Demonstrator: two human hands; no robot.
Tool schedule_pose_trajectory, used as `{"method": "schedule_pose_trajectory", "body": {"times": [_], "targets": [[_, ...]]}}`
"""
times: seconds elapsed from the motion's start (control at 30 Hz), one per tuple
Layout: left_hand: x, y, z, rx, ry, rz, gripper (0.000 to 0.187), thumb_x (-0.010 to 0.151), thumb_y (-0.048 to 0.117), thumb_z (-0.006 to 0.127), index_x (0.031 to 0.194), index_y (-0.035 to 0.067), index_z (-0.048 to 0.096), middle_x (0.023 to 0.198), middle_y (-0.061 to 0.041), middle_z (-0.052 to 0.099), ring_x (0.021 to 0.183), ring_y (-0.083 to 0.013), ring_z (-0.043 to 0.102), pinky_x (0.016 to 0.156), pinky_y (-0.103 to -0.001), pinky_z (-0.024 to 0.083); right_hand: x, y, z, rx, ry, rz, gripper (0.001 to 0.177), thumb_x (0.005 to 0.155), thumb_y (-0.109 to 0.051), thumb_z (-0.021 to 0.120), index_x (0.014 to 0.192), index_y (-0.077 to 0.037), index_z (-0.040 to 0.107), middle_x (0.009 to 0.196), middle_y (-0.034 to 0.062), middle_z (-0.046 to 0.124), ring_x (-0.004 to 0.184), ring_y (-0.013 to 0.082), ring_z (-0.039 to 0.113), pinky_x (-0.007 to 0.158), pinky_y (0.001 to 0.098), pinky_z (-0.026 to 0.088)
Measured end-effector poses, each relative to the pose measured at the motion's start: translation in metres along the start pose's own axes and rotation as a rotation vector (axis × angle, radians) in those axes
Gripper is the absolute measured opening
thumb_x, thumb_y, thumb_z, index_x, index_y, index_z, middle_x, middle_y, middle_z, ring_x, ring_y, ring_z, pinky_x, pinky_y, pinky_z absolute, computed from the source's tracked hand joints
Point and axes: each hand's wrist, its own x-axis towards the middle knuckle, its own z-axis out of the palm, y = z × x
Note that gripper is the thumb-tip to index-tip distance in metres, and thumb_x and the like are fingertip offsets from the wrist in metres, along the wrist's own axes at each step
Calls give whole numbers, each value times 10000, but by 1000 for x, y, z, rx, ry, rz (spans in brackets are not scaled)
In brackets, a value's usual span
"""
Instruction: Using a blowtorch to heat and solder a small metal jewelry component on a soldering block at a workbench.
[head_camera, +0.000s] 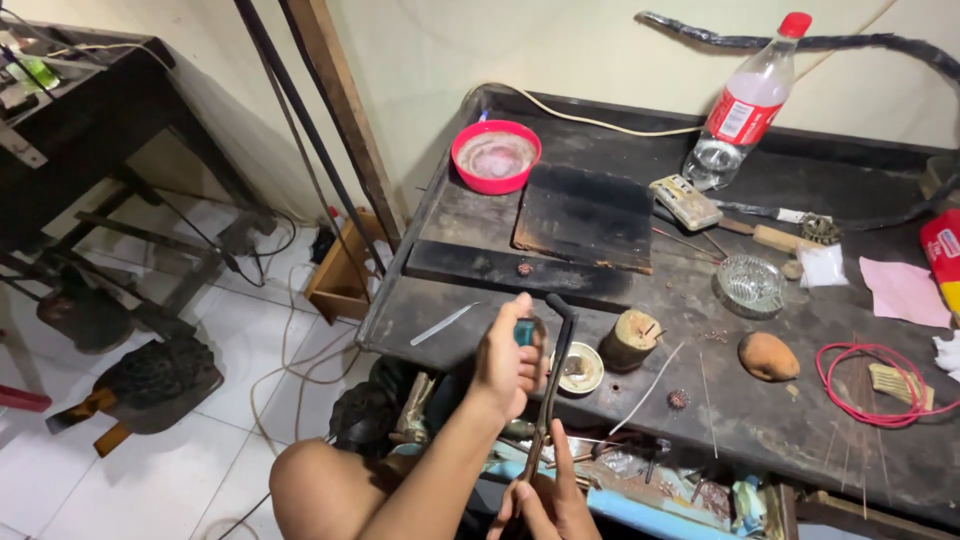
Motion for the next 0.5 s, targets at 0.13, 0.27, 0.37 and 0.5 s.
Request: {"method": "schedule_pose_trajectory", "body": {"times": [0.13, 0.27, 0.37, 0.5], "targets": [[11, -16, -1, 20, -127, 4, 478, 940, 504, 333, 649, 156, 484, 518, 58, 267, 404, -83, 141, 387, -258, 64, 3, 0, -3, -66, -17, 6, 859, 971, -103, 540, 1605, -378, 31, 750, 153, 702, 559, 282, 846, 620, 320, 707], [17, -37, -23, 18, -52, 0, 445, 985, 522, 337, 963, 133, 554, 595, 34, 306, 456, -75, 199, 404, -232, 106, 10, -10, -7, -60, -66, -96, 834, 998, -113, 509, 1609, -310, -24, 757, 153, 701, 585, 267, 829, 700, 319, 696], [-26, -31, -38, 531, 76, 207, 374, 957, 426, 434, 1017, 116, 633, 754, -36, 543, 680, -155, 431, 631, -301, 285, 17, -12, -9, -179, -165, -196, 824, 1028, -109, 478, 1606, -259, -90, 795, 126, 724, 608, 220, 832, 726, 295, 696], [-33, -79, -98, 1221, 288, 959, 341, 963, 253, 546, 1135, 57, 766, 1286, -166, 558, 1087, -342, 505, 993, -459, 418, 28, -40, 3, -326, -148, -42, 838, 1006, -180, 488, 1621, -253, -77, 839, 98, 776, 637, 159, 808, 710, 242, 679]]}}
